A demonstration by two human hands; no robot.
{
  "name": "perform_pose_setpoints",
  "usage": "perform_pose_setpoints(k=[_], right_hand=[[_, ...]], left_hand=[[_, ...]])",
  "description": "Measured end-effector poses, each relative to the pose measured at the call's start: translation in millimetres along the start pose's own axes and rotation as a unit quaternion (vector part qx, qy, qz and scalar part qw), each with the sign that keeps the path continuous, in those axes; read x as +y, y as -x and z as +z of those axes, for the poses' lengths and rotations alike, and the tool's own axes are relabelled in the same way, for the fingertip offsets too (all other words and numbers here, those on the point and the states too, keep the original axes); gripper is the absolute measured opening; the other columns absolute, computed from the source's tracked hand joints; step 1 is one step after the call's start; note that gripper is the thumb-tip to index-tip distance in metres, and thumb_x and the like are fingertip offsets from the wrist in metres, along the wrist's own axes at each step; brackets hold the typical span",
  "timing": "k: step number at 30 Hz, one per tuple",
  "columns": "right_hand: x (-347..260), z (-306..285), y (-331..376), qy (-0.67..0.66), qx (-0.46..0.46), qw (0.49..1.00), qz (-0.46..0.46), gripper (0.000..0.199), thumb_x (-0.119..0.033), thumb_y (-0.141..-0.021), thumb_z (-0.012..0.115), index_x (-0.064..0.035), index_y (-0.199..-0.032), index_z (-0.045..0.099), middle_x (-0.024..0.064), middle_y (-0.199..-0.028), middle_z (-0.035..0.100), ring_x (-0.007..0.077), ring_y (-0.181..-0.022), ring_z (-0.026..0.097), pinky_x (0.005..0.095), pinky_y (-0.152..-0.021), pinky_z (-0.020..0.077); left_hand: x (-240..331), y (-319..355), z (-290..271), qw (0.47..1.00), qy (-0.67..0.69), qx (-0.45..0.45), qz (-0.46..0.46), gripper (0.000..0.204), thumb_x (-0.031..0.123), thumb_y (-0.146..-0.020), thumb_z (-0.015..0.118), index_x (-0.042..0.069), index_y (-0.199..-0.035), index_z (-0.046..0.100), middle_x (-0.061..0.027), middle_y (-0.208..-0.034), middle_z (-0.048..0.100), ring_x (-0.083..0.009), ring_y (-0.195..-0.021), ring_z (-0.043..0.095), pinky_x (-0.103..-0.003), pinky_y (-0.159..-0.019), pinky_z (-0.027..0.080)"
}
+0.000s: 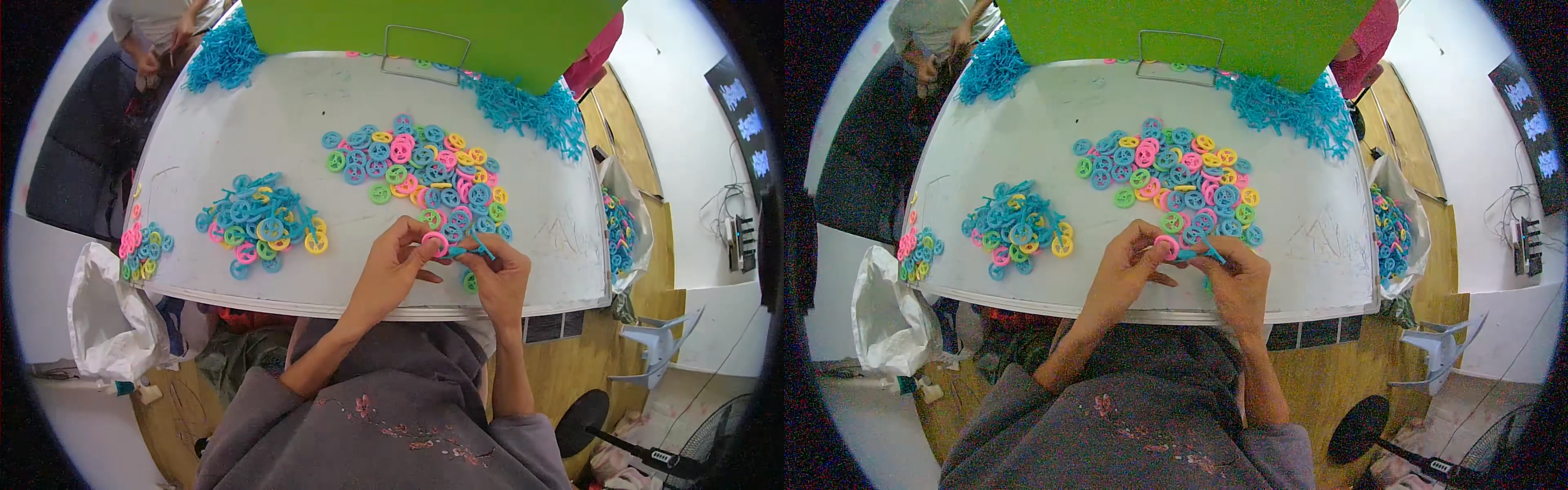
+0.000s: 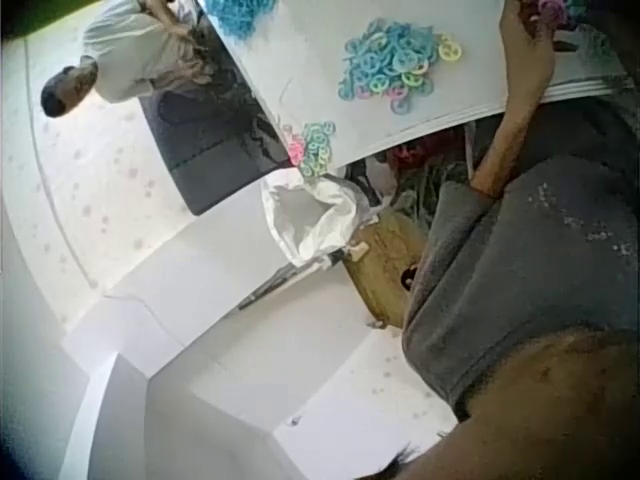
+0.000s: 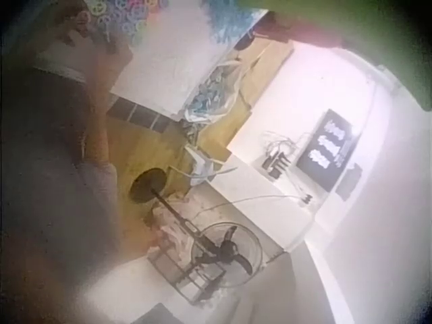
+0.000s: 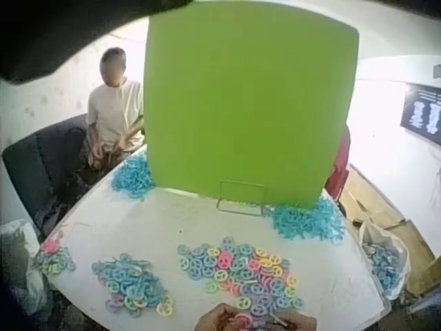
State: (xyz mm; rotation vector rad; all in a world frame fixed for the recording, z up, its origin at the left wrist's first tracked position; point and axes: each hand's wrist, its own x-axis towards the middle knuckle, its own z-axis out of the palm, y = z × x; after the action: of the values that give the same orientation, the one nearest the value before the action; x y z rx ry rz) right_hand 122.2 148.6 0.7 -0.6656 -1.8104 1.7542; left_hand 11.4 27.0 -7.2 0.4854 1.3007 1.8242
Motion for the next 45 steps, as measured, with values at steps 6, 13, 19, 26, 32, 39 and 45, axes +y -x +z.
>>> perform_pose_setpoints(k=[6, 13, 19, 26, 32, 39, 45], right_hand=[[9.6, 6.6, 2.0, -0.001, -0.026, 0.999, -0.042, 0.018, 0.013, -0.077, 0.062, 0.0043, -0.093, 0.065, 0.0067, -0.09, 0.064, 0.0127, -0.084, 0.061, 0.0239, -0.073, 0.0504], [7.0, 6.1, 0.0, -0.014, -0.018, 0.999, 0.034, 0.012, 0.006, -0.082, 0.065, 0.0041, -0.094, 0.062, 0.0073, -0.091, 0.063, 0.0117, -0.078, 0.062, 0.0233, -0.069, 0.0509], [2.6, 14.8, -1.2, -0.108, 0.038, 0.992, 0.051, 0.015, 0.002, -0.084, 0.065, 0.0037, -0.098, 0.06, 0.0059, -0.087, 0.064, 0.0118, -0.075, 0.063, 0.0235, -0.068, 0.0518], [-10.2, 12.5, -4.7, 0.084, -0.01, 0.994, 0.065, 0.012, -0.002, -0.082, 0.069, 0.0014, -0.093, 0.064, 0.0037, -0.081, 0.066, 0.0092, -0.073, 0.062, 0.0205, -0.065, 0.0489], [-2.5, 17.3, 0.6, -0.019, -0.009, 0.999, 0.036, 0.01, -0.01, -0.088, 0.064, 0.0, -0.086, 0.065, 0.0056, -0.078, 0.066, 0.0077, -0.065, 0.055, 0.0226, -0.06, 0.0417], [9.9, 23.6, 1.1, -0.169, -0.007, 0.979, 0.115, 0.019, -0.017, -0.091, 0.061, 0.0003, -0.085, 0.064, 0.0053, -0.077, 0.065, 0.0086, -0.066, 0.053, 0.0236, -0.062, 0.04], [0.7, 39.4, 7.0, -0.03, 0.103, 0.994, 0.006, 0.012, -0.01, -0.089, 0.064, 0.0013, -0.086, 0.064, 0.0022, -0.077, 0.063, 0.0068, -0.068, 0.053, 0.0223, -0.061, 0.041]], left_hand=[[-8.8, -2.6, -6.0, 0.999, -0.031, 0.011, 0.03, 0.013, 0.012, -0.094, 0.053, 0.001, -0.099, 0.049, -0.0083, -0.092, 0.06, -0.0148, -0.081, 0.061, -0.031, -0.068, 0.058], [-11.2, -0.5, -0.6, 0.989, -0.102, 0.03, 0.1, 0.009, 0.005, -0.094, 0.05, -0.003, -0.097, 0.053, -0.0105, -0.096, 0.06, -0.016, -0.087, 0.062, -0.032, -0.073, 0.058], [-3.2, -0.6, 3.8, 0.982, -0.083, 0.041, 0.163, 0.021, 0.005, -0.094, 0.05, -0.003, -0.111, 0.06, -0.0086, -0.105, 0.061, -0.0169, -0.089, 0.063, -0.03, -0.075, 0.057], [6.5, 2.3, 3.9, 0.972, -0.147, 0.061, 0.171, 0.018, 0.006, -0.094, 0.052, -0.003, -0.107, 0.06, -0.0103, -0.1, 0.062, -0.0164, -0.087, 0.063, -0.029, -0.075, 0.056], [-1.4, 0.3, 5.0, 0.983, -0.06, 0.065, 0.162, 0.009, 0.002, -0.092, 0.052, -0.003, -0.094, 0.059, -0.0088, -0.088, 0.064, -0.015, -0.079, 0.063, -0.028, -0.069, 0.054], [-11.7, 1.0, 11.8, 0.946, -0.153, 0.133, 0.254, 0.01, -0.008, -0.089, 0.051, -0.004, -0.093, 0.059, -0.0092, -0.08, 0.06, -0.0151, -0.069, 0.062, -0.027, -0.06, 0.051], [-7.1, 3.7, 12.7, 0.913, -0.246, 0.17, 0.279, 0.012, -0.005, -0.089, 0.052, -0.004, -0.098, 0.06, -0.0098, -0.082, 0.06, -0.0171, -0.071, 0.064, -0.027, -0.063, 0.052]])
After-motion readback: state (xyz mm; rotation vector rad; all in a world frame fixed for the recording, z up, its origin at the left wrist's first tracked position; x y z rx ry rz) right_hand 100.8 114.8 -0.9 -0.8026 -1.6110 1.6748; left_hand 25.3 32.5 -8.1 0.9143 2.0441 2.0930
